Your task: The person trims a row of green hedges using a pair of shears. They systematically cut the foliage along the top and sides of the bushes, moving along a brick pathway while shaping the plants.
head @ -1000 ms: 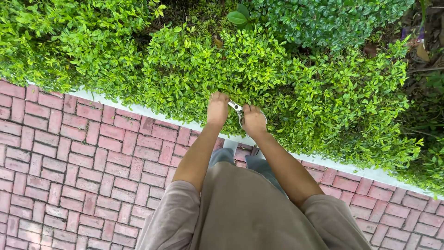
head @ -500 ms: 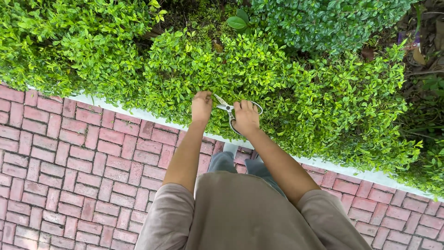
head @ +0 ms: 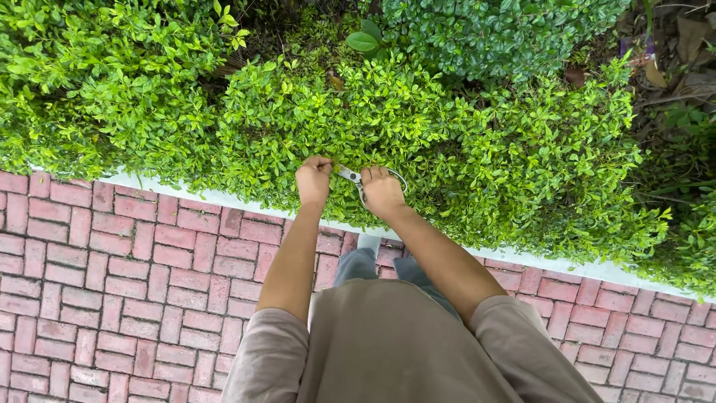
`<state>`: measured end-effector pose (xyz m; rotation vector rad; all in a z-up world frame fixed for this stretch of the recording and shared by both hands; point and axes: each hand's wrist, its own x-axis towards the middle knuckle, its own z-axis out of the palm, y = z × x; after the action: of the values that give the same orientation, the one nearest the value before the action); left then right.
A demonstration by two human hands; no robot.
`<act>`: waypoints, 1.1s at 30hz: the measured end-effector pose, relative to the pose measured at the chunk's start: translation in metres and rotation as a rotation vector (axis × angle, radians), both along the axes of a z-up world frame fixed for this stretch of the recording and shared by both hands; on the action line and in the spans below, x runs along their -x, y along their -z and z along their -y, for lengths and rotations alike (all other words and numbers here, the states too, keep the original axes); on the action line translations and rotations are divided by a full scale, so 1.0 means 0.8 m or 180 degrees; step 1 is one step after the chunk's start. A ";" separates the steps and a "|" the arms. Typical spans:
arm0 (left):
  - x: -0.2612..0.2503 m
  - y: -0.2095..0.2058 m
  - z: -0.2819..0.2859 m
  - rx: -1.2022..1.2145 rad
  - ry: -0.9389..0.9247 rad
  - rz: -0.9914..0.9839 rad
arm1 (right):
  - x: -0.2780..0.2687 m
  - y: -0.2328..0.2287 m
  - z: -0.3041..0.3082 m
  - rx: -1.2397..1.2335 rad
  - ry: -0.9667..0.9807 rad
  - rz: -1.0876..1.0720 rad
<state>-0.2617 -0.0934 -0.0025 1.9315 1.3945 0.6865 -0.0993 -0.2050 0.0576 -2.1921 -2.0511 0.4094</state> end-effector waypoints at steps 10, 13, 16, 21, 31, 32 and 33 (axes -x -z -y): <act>0.003 0.011 0.014 -0.0112 -0.0225 -0.0114 | 0.010 0.004 0.011 -0.0285 0.0082 -0.0049; 0.000 0.009 0.010 0.0029 -0.0125 -0.0381 | 0.008 -0.028 -0.001 0.0010 0.0192 -0.0123; -0.006 -0.010 0.012 0.0045 0.0277 -0.0493 | 0.006 -0.033 -0.008 0.0037 0.0126 -0.0107; 0.008 0.024 -0.003 0.0118 -0.0076 -0.0191 | -0.007 0.014 -0.003 0.0355 -0.0340 0.0074; -0.020 0.025 -0.061 0.0092 -0.0771 -0.0202 | -0.009 -0.085 -0.014 0.0965 0.0879 -0.0563; -0.026 0.031 -0.062 0.0195 -0.0613 -0.0344 | -0.011 -0.069 -0.014 0.0883 0.0870 -0.0469; -0.033 0.036 -0.062 0.0304 -0.0449 -0.0488 | -0.012 -0.052 -0.014 0.0806 0.0867 -0.0376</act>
<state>-0.2354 -0.0439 -0.0315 1.8564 1.6403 0.5349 -0.0898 -0.1938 0.0996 -2.4767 -1.6889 0.7817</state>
